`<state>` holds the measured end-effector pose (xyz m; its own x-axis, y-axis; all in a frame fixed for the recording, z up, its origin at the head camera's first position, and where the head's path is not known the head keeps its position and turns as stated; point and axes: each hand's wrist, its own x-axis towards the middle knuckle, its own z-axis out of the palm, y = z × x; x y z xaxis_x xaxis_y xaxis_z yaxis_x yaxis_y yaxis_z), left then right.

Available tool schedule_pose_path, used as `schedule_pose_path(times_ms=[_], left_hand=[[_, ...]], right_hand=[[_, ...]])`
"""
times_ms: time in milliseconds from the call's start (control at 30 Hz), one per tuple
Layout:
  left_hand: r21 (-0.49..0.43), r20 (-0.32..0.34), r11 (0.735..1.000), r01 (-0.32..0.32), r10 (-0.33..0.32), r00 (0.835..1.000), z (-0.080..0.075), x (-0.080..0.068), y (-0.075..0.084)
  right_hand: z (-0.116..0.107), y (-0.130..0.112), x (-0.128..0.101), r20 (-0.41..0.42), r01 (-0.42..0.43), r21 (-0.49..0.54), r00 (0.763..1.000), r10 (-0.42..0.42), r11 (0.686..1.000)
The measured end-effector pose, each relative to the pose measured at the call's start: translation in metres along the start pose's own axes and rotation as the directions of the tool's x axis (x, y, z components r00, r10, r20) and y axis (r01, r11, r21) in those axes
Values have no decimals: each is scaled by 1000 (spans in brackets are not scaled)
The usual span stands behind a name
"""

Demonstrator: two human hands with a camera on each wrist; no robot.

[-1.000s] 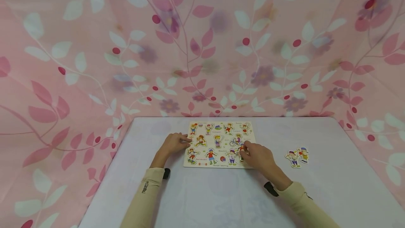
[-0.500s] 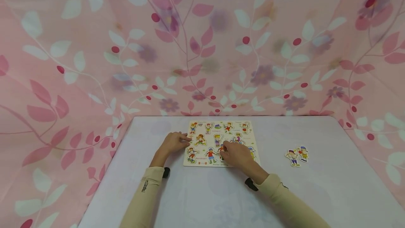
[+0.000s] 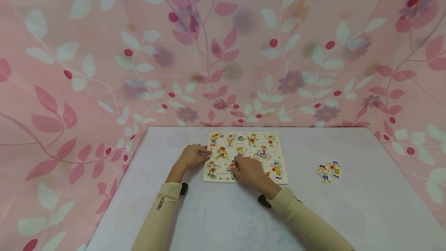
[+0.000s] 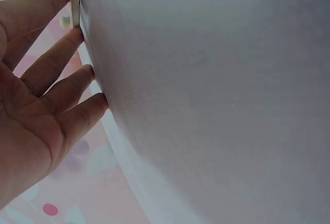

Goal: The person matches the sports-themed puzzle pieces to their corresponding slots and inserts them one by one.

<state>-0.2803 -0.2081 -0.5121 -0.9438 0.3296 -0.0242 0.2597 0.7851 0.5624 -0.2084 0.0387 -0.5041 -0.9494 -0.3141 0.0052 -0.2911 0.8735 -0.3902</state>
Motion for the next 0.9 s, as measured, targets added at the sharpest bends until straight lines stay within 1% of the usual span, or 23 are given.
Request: schedule_pose_path(times_ms=[233,400,633,700,900], left_hand=[[2,6,1000,-3,3,1000,0,1,1],[11,-10,1000,-3,4,1000,-1,1,1],[-2,-4,1000,1,-1,1000,0,1,0],[-1,-7,1000,2,-2,1000,1,1,0],[6,-12,1000,3,-3,1000,1,1,-1]], right_hand=[[1,-2,2,5,-16,8,1000,16,1000],[1,-5,0,10,-31,13,999,30,999],[3,-8,-1,-15,-19,-34,1000,19,999],[4,-7,-2,-21,-18,-34,1000,17,999],[1,-6,-4,-2,-46,8,999,46,999]])
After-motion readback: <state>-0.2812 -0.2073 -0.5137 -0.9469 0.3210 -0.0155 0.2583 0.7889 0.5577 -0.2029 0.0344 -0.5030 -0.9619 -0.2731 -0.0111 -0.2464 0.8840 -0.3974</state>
